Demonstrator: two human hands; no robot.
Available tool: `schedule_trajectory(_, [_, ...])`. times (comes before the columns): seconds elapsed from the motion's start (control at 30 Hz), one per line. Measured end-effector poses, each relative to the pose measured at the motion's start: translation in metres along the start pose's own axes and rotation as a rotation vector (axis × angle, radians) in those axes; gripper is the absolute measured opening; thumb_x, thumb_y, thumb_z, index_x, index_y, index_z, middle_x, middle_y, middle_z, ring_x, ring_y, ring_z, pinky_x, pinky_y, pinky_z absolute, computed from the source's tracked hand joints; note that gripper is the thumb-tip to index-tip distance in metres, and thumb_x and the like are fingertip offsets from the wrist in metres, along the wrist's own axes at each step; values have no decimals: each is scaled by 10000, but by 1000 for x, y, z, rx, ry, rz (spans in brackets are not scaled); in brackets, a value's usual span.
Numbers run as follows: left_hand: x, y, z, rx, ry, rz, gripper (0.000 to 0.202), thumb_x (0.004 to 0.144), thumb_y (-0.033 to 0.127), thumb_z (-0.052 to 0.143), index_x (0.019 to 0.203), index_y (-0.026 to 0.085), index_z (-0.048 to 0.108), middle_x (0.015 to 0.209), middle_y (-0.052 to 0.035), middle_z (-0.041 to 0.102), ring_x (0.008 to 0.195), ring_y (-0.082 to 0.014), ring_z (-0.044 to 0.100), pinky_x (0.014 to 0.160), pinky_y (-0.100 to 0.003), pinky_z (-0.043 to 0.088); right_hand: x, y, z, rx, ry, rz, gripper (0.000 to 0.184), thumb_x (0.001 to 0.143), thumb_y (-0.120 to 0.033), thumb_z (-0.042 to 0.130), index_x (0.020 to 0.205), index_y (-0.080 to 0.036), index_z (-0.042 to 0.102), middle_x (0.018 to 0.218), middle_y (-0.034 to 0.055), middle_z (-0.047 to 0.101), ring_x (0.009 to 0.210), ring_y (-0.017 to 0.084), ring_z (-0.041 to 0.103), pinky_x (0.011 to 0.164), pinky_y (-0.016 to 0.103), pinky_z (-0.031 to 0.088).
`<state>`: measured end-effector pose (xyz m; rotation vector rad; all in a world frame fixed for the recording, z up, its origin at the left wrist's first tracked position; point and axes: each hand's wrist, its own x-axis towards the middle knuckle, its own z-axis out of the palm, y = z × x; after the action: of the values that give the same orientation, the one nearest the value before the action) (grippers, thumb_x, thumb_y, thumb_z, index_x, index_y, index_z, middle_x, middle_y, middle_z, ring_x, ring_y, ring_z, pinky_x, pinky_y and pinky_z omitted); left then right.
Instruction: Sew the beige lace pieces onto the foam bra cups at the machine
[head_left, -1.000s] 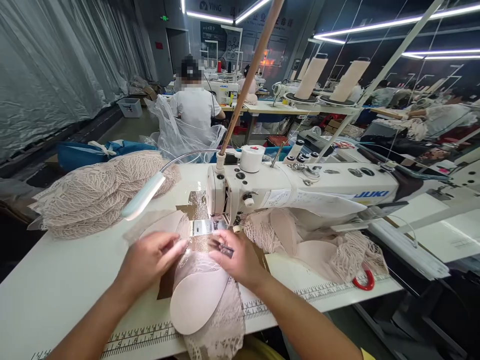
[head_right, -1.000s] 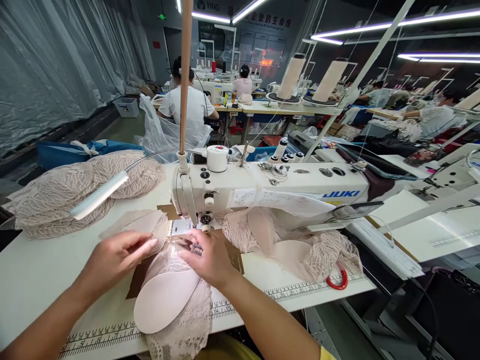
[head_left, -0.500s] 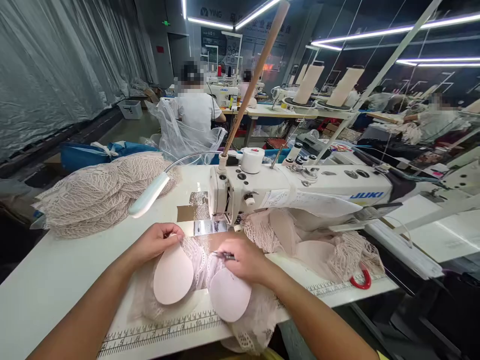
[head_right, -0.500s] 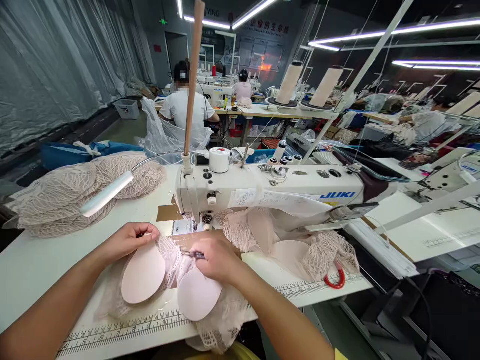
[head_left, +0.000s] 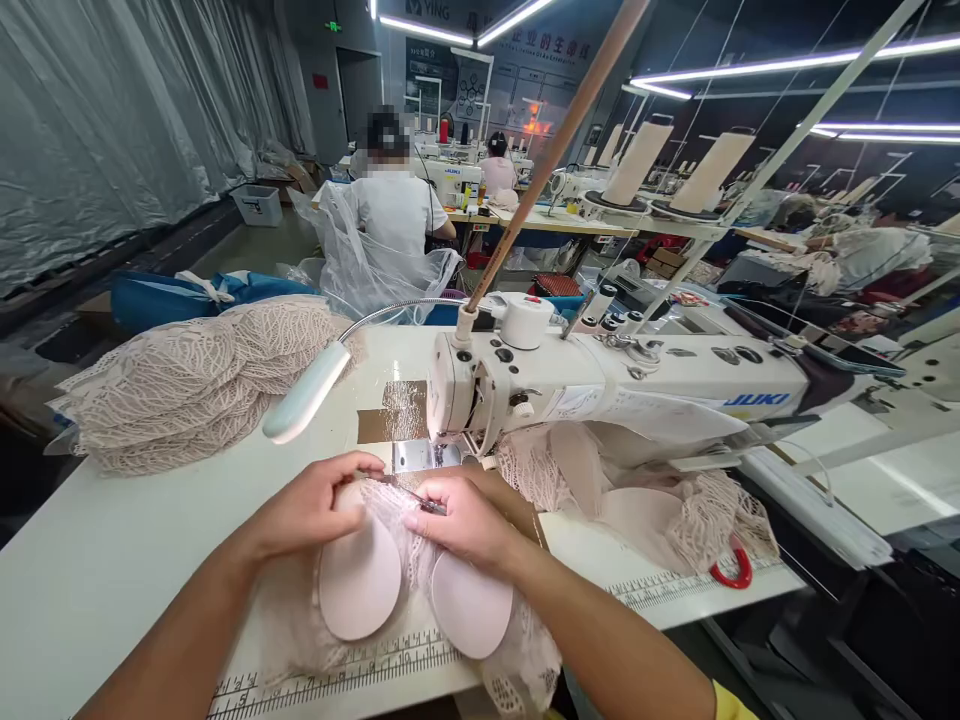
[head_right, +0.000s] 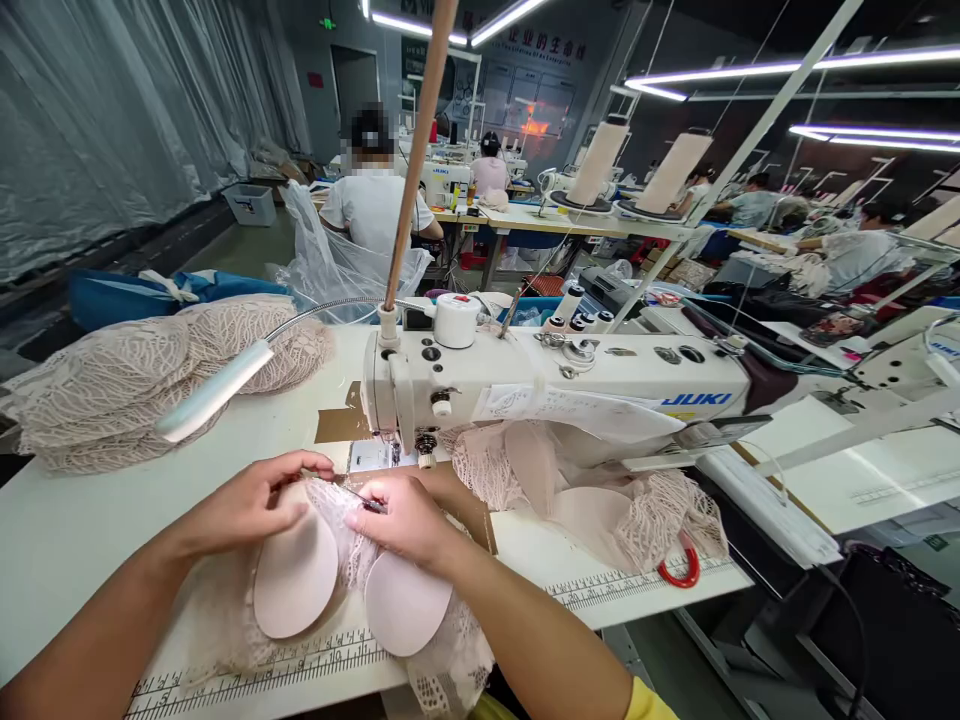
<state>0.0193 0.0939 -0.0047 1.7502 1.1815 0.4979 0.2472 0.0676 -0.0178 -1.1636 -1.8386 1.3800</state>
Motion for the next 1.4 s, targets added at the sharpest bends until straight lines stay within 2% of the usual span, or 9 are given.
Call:
schedule_trajectory(0.1, [3, 6, 13, 74, -14, 52, 442, 690, 324, 714, 1104, 207, 614, 1134, -63, 620, 1029, -250, 538, 911, -320, 404, -1, -1, 1, 82, -15, -41, 230, 826, -211, 551, 622, -185, 447, 626, -49, 405, 608, 99, 394, 549, 221, 313])
schedule_trajectory(0.27, [11, 0, 29, -229, -186, 33, 247, 783, 396, 665, 766, 155, 613, 706, 2, 585, 659, -134, 501, 615, -239, 396, -2, 3, 2, 115, -12, -67, 105, 846, -207, 533, 806, -176, 626, 794, 4, 621, 772, 150, 564, 709, 258, 439])
schedule_trajectory(0.43, [12, -3, 30, -365, -252, -7, 270, 793, 394, 658, 738, 132, 619, 644, 17, 525, 588, -101, 425, 554, -223, 339, -4, 11, -8, 95, 58, -45, 240, 858, -299, 578, 1065, -187, 625, 1033, 53, 663, 977, 189, 607, 880, 311, 469])
schedule_trajectory(0.53, [12, -2, 29, -397, -281, -13, 289, 791, 408, 661, 752, 122, 647, 620, 25, 471, 566, -91, 360, 528, -226, 282, -6, 11, -18, 43, 35, -17, 330, 902, -384, 518, 1155, -188, 599, 1032, 62, 665, 924, 179, 622, 857, 324, 478])
schedule_trajectory(0.67, [12, -3, 30, -423, -301, -20, 335, 806, 429, 645, 688, 116, 631, 580, 38, 384, 547, -86, 282, 514, -243, 207, -7, 7, -27, -33, 7, -27, 287, 853, -353, 578, 1076, -197, 669, 1056, 53, 663, 916, 180, 608, 811, 298, 471])
schedule_trajectory(0.83, [14, -7, 33, -440, -285, -28, 355, 786, 433, 669, 639, 117, 604, 570, 43, 338, 559, -89, 257, 524, -252, 171, -6, 6, -22, -20, -58, 37, 235, 800, -336, 636, 988, -200, 670, 734, -17, 605, 669, 124, 543, 607, 230, 432])
schedule_trajectory(1.23, [13, -1, 38, -443, -260, -65, 364, 769, 457, 667, 628, 130, 596, 565, 34, 378, 551, -95, 283, 511, -245, 211, -4, 7, -9, 61, 97, 13, 141, 824, -289, 608, 900, -183, 662, 855, 23, 658, 790, 157, 607, 709, 269, 475])
schedule_trajectory(1.33, [14, 0, 38, -429, -272, -41, 347, 778, 448, 651, 635, 136, 601, 558, 38, 385, 543, -97, 301, 508, -240, 242, -2, 7, -7, 194, 40, 79, 347, 773, -323, 681, 1087, -194, 610, 889, 15, 641, 793, 157, 608, 695, 262, 485])
schedule_trajectory(1.4, [12, 1, 33, -403, -318, -31, 304, 774, 424, 656, 676, 139, 620, 591, 32, 437, 558, -103, 355, 520, -228, 283, -1, 6, -6, 149, -30, 94, 341, 756, -319, 698, 1066, -195, 626, 811, 0, 628, 737, 154, 591, 643, 253, 468])
